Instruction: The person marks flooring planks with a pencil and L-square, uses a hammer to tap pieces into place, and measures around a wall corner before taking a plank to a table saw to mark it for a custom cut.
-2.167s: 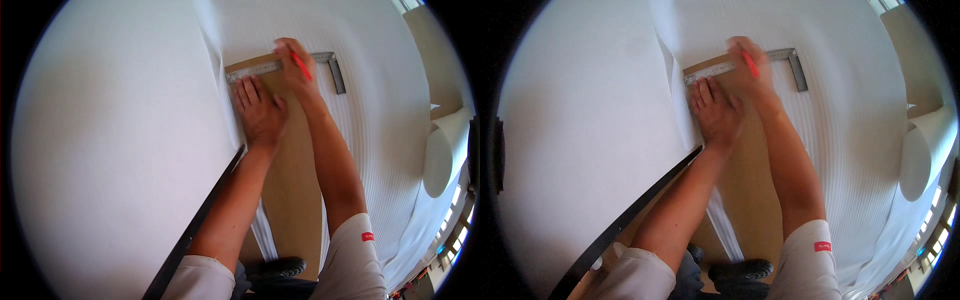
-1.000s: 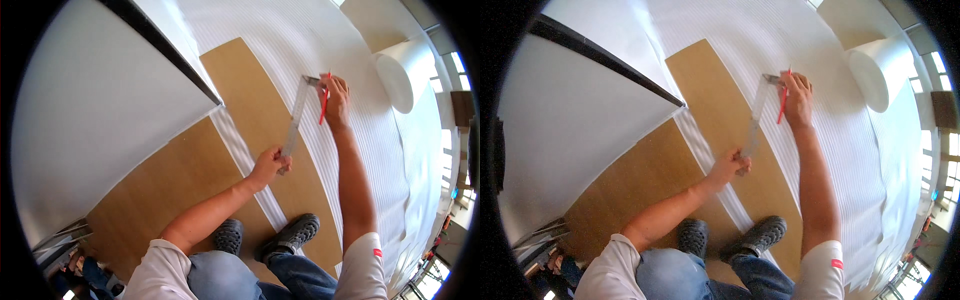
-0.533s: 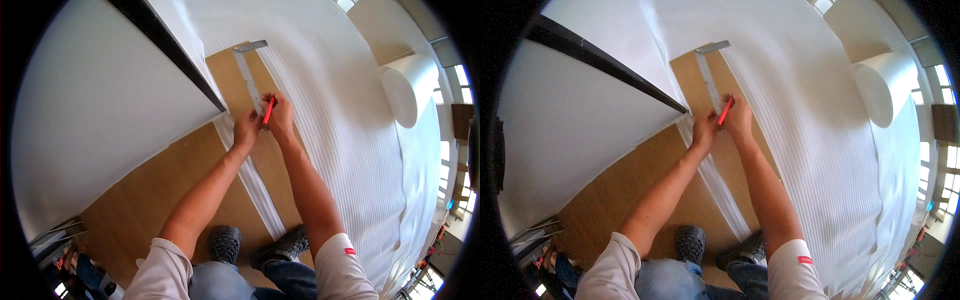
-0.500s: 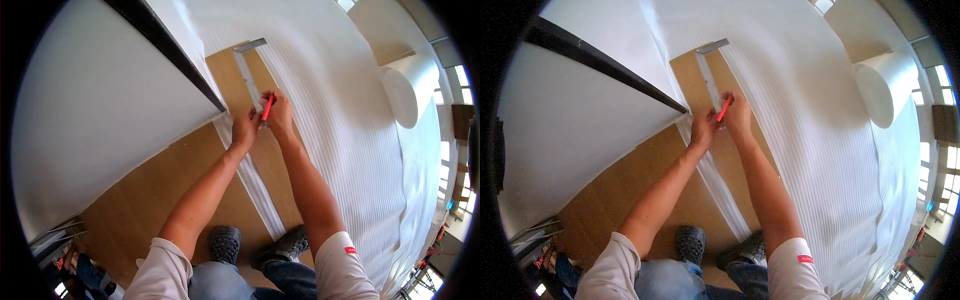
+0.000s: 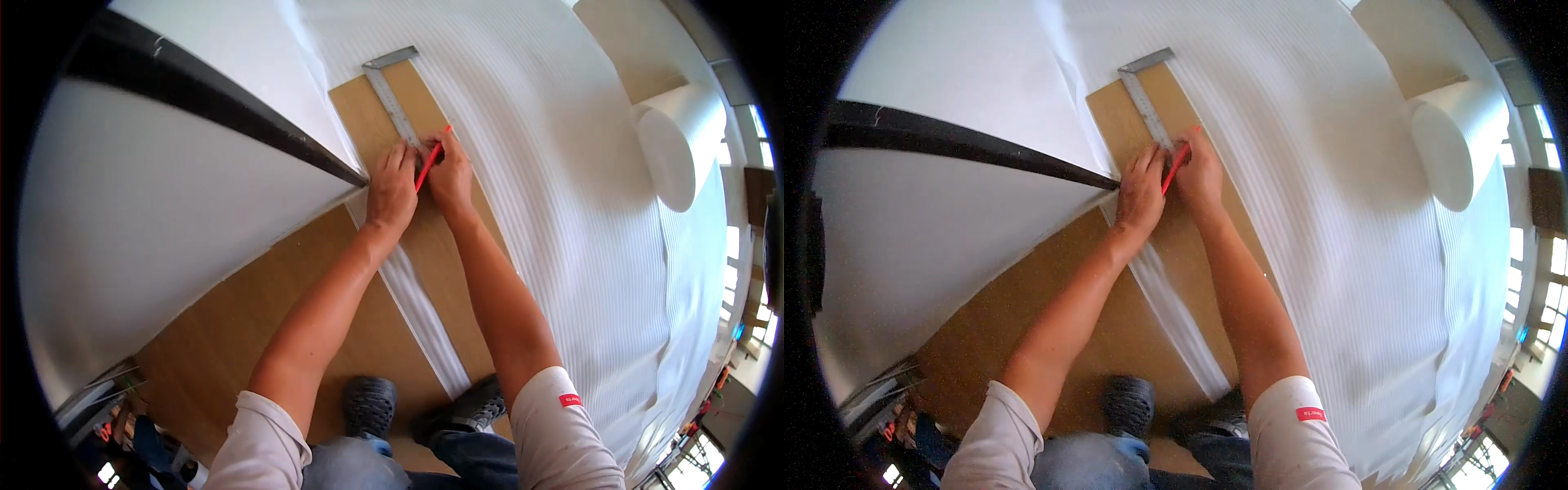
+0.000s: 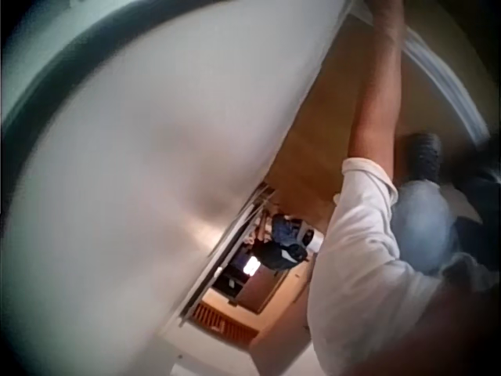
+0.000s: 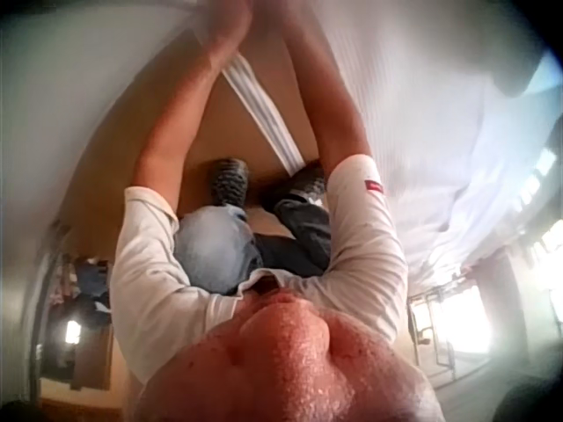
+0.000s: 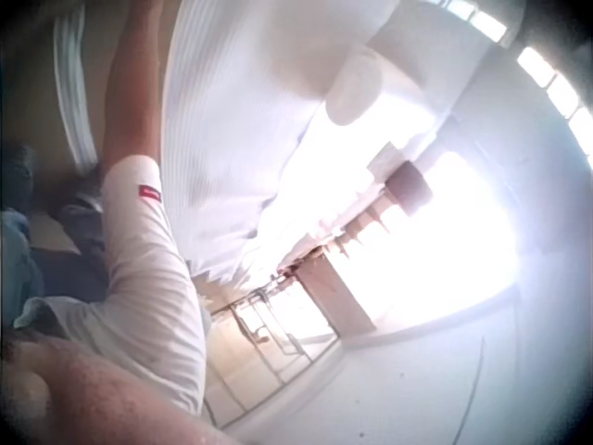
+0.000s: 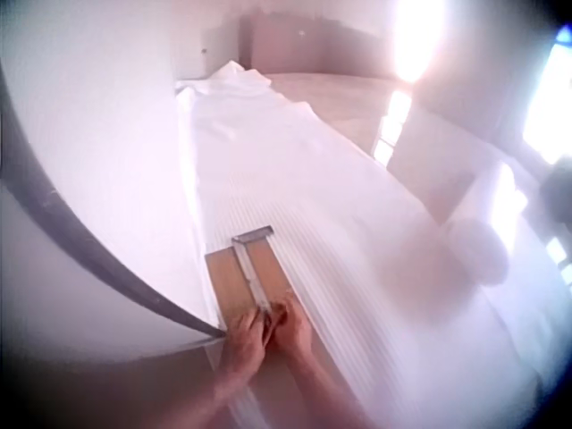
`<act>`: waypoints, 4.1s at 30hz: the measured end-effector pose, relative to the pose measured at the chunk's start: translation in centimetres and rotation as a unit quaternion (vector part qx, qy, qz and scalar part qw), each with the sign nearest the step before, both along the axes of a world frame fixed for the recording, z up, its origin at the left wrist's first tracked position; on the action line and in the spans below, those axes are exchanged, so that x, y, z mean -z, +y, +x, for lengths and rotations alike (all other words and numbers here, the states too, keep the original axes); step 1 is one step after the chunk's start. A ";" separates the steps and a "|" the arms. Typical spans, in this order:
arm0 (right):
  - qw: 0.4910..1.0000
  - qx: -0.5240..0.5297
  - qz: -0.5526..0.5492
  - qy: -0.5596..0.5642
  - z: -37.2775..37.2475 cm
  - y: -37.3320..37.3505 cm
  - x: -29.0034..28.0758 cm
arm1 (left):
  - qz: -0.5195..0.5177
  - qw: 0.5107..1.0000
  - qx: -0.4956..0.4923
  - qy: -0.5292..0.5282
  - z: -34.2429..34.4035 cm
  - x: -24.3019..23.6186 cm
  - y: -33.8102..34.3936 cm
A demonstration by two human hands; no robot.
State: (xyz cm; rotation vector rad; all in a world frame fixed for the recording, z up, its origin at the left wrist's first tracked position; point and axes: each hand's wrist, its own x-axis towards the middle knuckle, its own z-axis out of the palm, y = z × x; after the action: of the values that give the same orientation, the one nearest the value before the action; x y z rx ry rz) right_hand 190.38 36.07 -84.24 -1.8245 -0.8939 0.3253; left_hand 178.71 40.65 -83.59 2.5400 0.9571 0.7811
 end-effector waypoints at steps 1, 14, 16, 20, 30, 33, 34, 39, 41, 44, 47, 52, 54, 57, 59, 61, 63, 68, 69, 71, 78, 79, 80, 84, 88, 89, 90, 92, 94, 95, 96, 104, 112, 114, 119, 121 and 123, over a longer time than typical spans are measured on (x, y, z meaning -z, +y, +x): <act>1.000 0.006 0.001 0.002 -0.1 -0.5 -0.3 | 0.002 1.000 -0.001 0.013 0.1 0.3 0.3; 0.982 0.171 0.020 0.073 -1.1 -5.5 -0.4 | -0.020 0.949 -0.066 0.308 2.7 1.3 4.4; 0.985 0.166 0.002 0.055 -0.7 -5.8 0.5 | -0.007 0.946 -0.064 0.319 2.4 1.6 4.4; 0.986 0.169 0.008 0.002 -0.7 -5.4 1.4 | 0.012 0.915 -0.065 0.399 2.0 2.1 5.8; 0.987 0.151 0.040 0.038 -0.3 -5.3 1.6 | -0.158 0.927 -0.062 0.334 2.4 -0.1 7.4; 0.985 0.154 0.065 0.034 -0.3 -5.3 1.7 | -0.170 0.915 -0.057 0.362 2.1 -1.3 7.1; 0.988 0.151 0.036 0.024 0.2 -5.8 1.8 | -0.168 0.899 -0.039 0.403 2.5 -1.7 6.5; 0.990 0.134 0.033 0.005 -0.4 -5.8 1.4 | -0.157 0.873 -0.008 0.462 2.4 -4.4 5.1; 0.985 0.149 0.028 0.080 -0.7 -5.5 1.0 | -0.150 0.872 0.001 0.465 1.9 -3.8 5.4; 0.979 0.155 0.041 0.125 -0.7 -5.4 0.2 | -0.104 0.883 0.002 0.458 1.2 -2.9 5.4; 0.984 0.145 0.043 0.098 -0.4 -5.7 1.1 | -0.111 0.876 0.007 0.469 1.6 -3.1 5.2; 0.986 0.137 0.075 0.066 -0.1 -5.8 1.2 | -0.100 0.866 0.020 0.490 1.8 -2.9 5.2; 0.986 0.140 0.073 0.056 -0.1 -5.7 1.1 | -0.105 0.871 0.020 0.480 1.7 -3.0 5.3; 0.988 0.134 0.054 0.045 -0.1 -5.8 1.2 | -0.107 0.877 0.027 0.468 1.5 -2.8 5.5; 0.991 0.125 0.041 0.010 -0.1 -5.8 1.1 | -0.104 0.877 0.032 0.469 1.4 -2.7 5.7; 0.995 0.080 0.057 0.015 -0.1 -5.8 0.8 | -0.111 0.884 0.030 0.453 1.3 -2.6 5.7; 0.997 0.038 0.071 0.015 0.2 -5.9 0.9 | -0.109 0.883 0.035 0.454 1.7 -2.6 5.5; 0.983 -0.145 0.069 -0.084 0.3 -6.0 1.0 | -0.079 0.881 0.029 0.466 1.4 -1.9 5.7; 0.984 -0.144 0.069 -0.084 0.4 -6.0 1.1 | -0.082 0.879 0.026 0.470 1.4 -1.9 5.8; 0.975 -0.177 0.049 -0.125 0.5 -6.0 1.3 | -0.085 0.876 0.025 0.473 1.6 -2.2 5.5; 0.973 -0.179 0.006 -0.147 0.5 -6.1 1.2 | -0.129 0.875 0.008 0.467 2.0 -2.6 5.4; 0.973 -0.176 0.008 -0.150 0.5 -6.1 1.5 | -0.129 0.876 0.006 0.465 2.1 -2.6 5.3; 0.973 -0.173 0.014 -0.152 0.4 -6.0 1.3 | -0.128 0.876 0.005 0.466 2.0 -2.5 5.4; 0.975 -0.170 0.015 -0.143 0.2 -5.9 0.9 | -0.119 0.877 -0.004 0.465 1.9 -2.3 5.4; 0.977 -0.160 0.019 -0.140 0.2 -5.8 1.1 | -0.130 0.889 0.006 0.439 2.0 -2.7 5.0; 0.978 -0.158 0.017 -0.137 0.2 -5.9 1.1 | -0.130 0.889 0.005 0.438 2.0 -2.6 5.0; 0.978 -0.159 0.017 -0.137 0.2 -5.8 1.2 | -0.127 0.890 0.005 0.438 2.0 -2.6 5.0; 0.980 -0.150 0.027 -0.130 0.1 -5.7 1.4 | -0.124 0.890 0.003 0.438 1.9 -2.7 5.0; 0.979 -0.157 0.023 -0.127 -0.1 -5.6 1.3 | -0.120 0.884 -0.002 0.452 1.8 -2.8 5.0; 0.978 -0.162 0.020 -0.128 0.1 -5.4 1.1 | -0.117 0.885 -0.005 0.450 1.8 -2.6 5.2; 0.978 -0.164 0.025 -0.130 0.0 -5.4 1.1 | -0.101 0.878 0.000 0.467 1.6 -2.4 5.2; 0.981 -0.158 0.007 -0.113 0.0 -5.6 0.3 | -0.072 0.852 0.001 0.518 2.4 -3.1 4.6; 0.981 -0.166 0.007 -0.098 0.4 -5.8 -0.1 | -0.107 0.876 -0.005 0.471 2.7 -3.4 4.3; 0.979 -0.174 0.004 -0.103 -0.1 -5.8 0.4 | -0.105 0.874 -0.006 0.475 2.1 -3.0 4.2; 0.979 -0.159 0.035 -0.120 -0.4 -5.4 0.8 | -0.096 0.870 -0.014 0.484 1.8 -2.6 4.6; 0.979 -0.159 0.027 -0.122 -0.2 -5.5 1.1 | -0.105 0.863 -0.017 0.493 2.1 -2.9 4.5; 0.980 -0.158 0.023 -0.122 -0.2 -5.5 1.2 | -0.102 0.859 -0.018 0.501 2.3 -3.0 4.5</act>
State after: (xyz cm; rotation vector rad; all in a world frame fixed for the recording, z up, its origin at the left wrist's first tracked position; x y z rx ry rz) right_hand 190.17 30.59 -85.41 -1.7013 -1.3583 0.2789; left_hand 181.00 45.19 -80.56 2.6663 1.2462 -0.7328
